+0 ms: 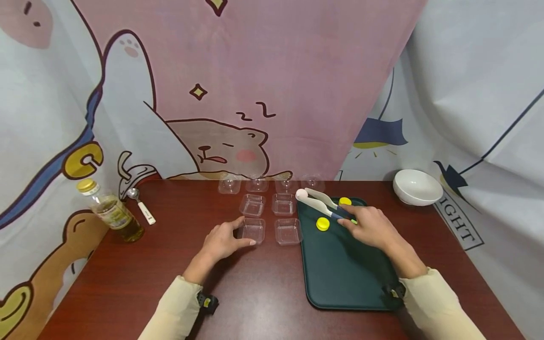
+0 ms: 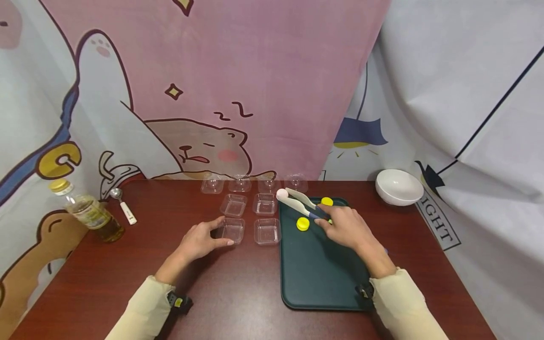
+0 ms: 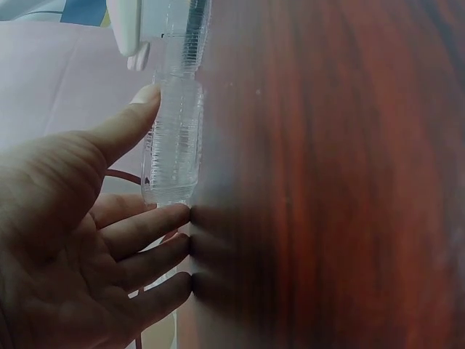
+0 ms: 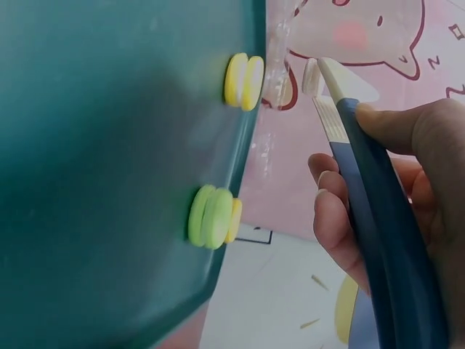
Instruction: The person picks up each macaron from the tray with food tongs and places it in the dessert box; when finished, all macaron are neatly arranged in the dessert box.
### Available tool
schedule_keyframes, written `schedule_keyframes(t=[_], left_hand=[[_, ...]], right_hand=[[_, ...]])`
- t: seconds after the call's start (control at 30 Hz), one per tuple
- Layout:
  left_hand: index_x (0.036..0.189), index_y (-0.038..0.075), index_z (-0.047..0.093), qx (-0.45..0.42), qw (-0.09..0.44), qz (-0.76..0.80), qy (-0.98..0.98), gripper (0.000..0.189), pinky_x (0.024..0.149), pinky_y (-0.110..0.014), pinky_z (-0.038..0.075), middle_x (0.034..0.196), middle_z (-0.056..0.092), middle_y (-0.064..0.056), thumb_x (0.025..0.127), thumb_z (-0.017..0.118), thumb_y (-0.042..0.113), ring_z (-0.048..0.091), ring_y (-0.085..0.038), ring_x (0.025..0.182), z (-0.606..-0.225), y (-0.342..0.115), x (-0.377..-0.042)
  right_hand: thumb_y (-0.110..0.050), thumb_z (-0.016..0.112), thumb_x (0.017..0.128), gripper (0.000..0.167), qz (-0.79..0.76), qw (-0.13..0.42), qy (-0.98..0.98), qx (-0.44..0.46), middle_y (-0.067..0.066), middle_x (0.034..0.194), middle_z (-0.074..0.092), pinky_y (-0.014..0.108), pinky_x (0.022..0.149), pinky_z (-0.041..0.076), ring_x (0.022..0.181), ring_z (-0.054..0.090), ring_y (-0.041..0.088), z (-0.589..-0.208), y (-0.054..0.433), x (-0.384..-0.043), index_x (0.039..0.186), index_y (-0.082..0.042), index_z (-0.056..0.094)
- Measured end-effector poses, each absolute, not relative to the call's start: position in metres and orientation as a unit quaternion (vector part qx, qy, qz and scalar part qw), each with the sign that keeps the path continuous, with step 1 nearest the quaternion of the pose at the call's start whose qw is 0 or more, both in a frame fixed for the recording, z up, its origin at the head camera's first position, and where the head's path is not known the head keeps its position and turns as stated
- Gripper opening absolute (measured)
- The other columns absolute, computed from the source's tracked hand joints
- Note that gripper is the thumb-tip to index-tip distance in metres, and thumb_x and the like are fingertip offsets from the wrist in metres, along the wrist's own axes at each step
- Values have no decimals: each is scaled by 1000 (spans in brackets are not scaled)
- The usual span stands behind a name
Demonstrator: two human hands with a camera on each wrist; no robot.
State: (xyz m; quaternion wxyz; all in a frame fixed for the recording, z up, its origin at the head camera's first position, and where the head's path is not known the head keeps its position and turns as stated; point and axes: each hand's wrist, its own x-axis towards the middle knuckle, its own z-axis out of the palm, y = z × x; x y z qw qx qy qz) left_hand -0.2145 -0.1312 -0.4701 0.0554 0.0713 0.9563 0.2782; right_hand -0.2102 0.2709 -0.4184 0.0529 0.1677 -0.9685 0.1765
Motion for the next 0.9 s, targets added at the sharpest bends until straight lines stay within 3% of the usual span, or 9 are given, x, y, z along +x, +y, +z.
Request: schedule_keyframes(t=[0.2,0.5,0.7,0.9], left_hand=[[149,21,53,69,57,286,954,90,83,-51,54,140,64,-12,74,84,59,69,-33,110,-469,-131,-214],[149,20,53,72,52,287,954,89,82,-51,54,138,65,-11,75,84,58,69,-32,108,-469,-130,-215],[150,19,53,72,52,286,954,89,80,-50,54,137,66,-11,75,84,57,69,-31,105,-469,-130,-215],[150,20,53,73,53,284,955,88,81,-51,54,137,66,-11,75,84,56,69,-32,106,-469,-131,-215]], right_hand=[[-26,72,94,45,187,37,-965,178,-5,66,51,24,48,34,49,37,8,-415,261,-208,134,-6,65],[-26,73,94,47,204,34,-959,195,-9,55,41,22,42,30,43,32,4,-417,250,-204,135,-5,65],[-25,74,93,47,205,31,-954,217,-9,60,49,23,45,31,46,35,3,-419,241,-203,135,-7,65],[-25,72,94,46,208,17,-951,228,-8,61,47,22,44,31,44,34,3,-420,232,-203,136,-8,65]])
